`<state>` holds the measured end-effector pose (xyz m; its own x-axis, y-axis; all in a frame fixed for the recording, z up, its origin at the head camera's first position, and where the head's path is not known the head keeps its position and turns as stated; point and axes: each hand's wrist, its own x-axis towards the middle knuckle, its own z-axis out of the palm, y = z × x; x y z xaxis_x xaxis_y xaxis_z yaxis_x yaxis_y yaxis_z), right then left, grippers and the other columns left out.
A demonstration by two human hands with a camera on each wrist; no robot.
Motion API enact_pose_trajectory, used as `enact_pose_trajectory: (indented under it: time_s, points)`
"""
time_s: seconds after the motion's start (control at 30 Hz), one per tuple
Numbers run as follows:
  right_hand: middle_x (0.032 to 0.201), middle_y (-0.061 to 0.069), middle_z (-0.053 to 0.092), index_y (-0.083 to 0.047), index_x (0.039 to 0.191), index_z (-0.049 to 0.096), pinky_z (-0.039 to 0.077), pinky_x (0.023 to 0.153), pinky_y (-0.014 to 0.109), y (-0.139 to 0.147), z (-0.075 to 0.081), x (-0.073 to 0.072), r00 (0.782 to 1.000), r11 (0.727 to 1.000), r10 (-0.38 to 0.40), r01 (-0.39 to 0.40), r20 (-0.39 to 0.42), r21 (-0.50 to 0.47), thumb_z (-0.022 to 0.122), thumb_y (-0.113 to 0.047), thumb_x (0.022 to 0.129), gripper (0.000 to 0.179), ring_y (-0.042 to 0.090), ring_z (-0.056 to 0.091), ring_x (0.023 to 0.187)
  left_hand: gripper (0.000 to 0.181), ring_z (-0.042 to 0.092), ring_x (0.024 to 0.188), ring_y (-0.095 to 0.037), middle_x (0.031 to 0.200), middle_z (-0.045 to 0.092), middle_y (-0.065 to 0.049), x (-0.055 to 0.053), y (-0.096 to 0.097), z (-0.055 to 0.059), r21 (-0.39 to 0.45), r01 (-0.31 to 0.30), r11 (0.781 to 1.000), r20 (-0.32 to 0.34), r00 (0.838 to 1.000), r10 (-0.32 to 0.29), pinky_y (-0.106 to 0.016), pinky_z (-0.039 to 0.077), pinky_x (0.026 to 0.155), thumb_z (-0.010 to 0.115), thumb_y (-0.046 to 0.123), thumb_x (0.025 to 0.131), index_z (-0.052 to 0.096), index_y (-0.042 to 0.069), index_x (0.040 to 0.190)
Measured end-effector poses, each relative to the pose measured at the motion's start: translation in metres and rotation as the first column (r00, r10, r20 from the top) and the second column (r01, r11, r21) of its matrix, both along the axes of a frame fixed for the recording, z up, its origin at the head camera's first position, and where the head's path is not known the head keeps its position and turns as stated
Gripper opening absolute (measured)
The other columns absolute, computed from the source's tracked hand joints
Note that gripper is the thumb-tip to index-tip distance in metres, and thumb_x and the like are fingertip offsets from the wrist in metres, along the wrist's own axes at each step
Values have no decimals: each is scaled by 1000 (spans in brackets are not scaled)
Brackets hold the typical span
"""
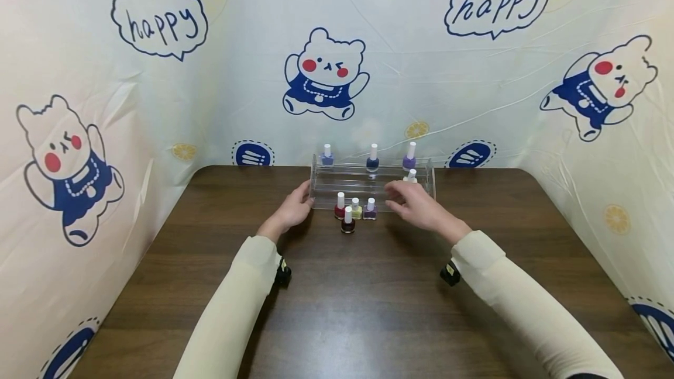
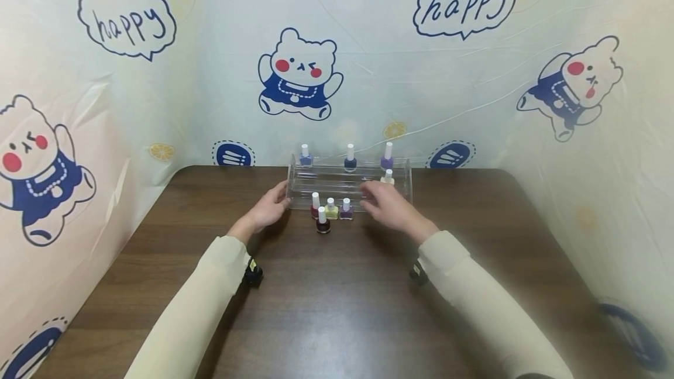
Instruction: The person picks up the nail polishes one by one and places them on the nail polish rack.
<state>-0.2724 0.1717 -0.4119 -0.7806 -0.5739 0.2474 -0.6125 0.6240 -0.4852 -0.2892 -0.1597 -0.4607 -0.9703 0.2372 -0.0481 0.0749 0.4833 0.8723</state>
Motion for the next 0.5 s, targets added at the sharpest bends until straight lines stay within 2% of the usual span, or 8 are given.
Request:
enact_pose_trajectory:
  time_s: [0.2,0.5]
  points:
    - [117,21,70,4,125,63,58,91,47,-8,0,-2,1000,1000,18,-18,5,-3,68,-8,97,31,30,70,103,58,41,145,-38,161,35,-26,1,0,1,7,-2,1000,-18,1000,2,-48,35,119,38,0,107,19,-1,162]
    - [118,23,70,4,124,63,59,92,45,-16,0,-3,1000,1000,23,-23,8,-5,69,-6,97,30,30,70,104,58,41,146,-36,162,34,-24,2,0,3,-5,-11,1000,1,1000,11,-48,35,119,39,2,108,19,2,162]
